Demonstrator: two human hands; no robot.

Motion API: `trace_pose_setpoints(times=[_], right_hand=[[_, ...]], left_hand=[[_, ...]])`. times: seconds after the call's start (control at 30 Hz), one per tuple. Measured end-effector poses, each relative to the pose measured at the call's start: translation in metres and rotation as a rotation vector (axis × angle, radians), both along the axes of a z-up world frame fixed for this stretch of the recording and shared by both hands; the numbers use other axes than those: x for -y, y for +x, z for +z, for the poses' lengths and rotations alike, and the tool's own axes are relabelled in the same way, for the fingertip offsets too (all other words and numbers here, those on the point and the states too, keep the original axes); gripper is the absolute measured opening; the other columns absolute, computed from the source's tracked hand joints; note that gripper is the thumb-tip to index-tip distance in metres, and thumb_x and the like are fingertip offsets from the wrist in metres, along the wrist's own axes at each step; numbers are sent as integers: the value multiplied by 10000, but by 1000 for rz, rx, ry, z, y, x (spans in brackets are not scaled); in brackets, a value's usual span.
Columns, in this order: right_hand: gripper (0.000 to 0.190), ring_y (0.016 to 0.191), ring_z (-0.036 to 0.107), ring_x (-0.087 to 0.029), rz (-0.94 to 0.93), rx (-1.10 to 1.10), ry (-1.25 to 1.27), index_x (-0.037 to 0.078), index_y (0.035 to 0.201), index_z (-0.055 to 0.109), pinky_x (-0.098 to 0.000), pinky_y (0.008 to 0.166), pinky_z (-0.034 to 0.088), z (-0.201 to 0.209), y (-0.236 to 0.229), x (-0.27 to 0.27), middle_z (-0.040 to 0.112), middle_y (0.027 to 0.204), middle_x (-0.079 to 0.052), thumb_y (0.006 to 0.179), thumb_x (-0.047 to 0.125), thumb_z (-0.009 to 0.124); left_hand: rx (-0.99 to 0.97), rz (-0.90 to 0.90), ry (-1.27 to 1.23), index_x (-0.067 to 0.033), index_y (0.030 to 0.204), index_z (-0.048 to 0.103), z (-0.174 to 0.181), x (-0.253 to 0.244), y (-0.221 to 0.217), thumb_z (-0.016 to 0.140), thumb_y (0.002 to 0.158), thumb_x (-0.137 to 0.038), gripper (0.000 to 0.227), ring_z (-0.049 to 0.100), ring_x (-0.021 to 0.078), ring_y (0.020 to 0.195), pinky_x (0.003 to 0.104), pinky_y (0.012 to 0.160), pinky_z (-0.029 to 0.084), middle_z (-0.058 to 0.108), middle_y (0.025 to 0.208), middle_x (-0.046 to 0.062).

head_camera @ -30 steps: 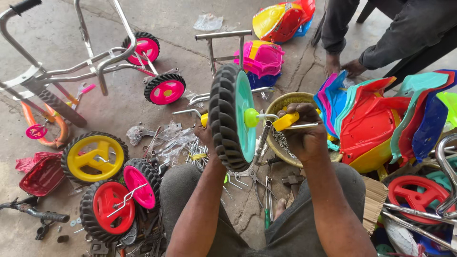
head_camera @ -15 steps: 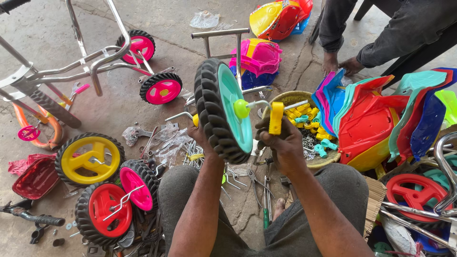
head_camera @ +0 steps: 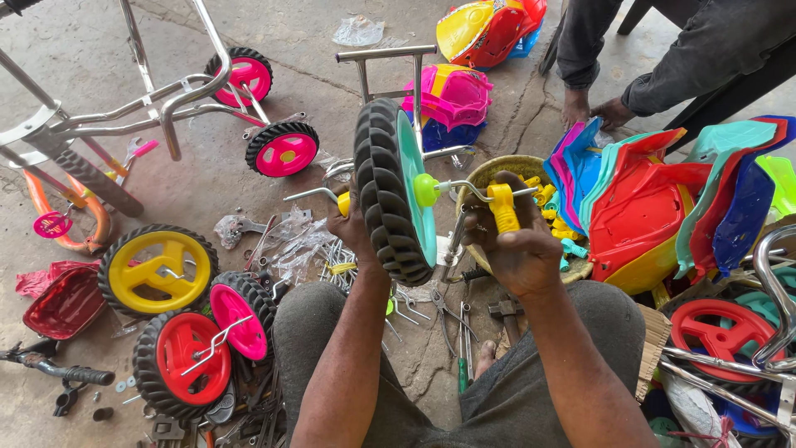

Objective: The person assembles a tricycle wheel by inserting a metal axle through a teal wheel and black tire, then securing it with yellow plastic caps and a metal nut. The person uses their hands to align and tighten the components.

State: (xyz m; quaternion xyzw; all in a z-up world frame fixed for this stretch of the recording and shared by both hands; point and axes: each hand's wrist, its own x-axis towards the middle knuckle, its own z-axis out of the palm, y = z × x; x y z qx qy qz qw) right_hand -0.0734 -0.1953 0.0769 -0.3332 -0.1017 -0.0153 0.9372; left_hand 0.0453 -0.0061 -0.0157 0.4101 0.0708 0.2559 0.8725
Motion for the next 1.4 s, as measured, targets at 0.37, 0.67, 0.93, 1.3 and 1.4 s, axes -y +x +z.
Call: trace_pose_setpoints(times=[0.37,0.67,0.93,1.3,1.4], right_hand=[[714,1008,655,-257,-109,109,10,73,1454,554,-352,823,557,2,0,32,634,1379,-256,758,-41,667],[567,1075,671,-238,-348,13,16,164,1418,554,-381,859,563,15,-4,55,661,1336,-127,885,-16,623],[402,919,675,-224,-135,-161,-247,-8,1302,625,-336,672,559,-36,9,2,660,1121,-130,943,-4,807],[359,920,626,-136,-250,43,-589,12,1229,685,-258,699,547,3,11,-26,583,1227,-70,886,17,789],[351,1071,606,-121,-280,160,-660,16,1214,680,-242,892,520,2,13,-30,591,1269,-73,879,38,782]], left_hand=[[-20,-66,2,-38,969,656,14,3,-8,758,984,-229,218,643,83,652,235,564,526,688,810,20],[-2,-159,-67,-69,994,656,3,-8,-7,665,1009,-193,125,636,99,677,258,607,540,659,832,-8],[-145,-458,-369,-117,987,627,-7,-5,-17,564,1025,-250,152,604,90,657,265,581,518,620,824,-25],[13,-367,-37,-105,1038,616,-13,11,-38,566,1085,-185,105,591,70,696,256,617,512,600,871,-25],[-107,-572,-448,-134,1103,639,-21,8,-42,434,1080,-311,272,621,63,692,241,593,543,644,916,-36]])
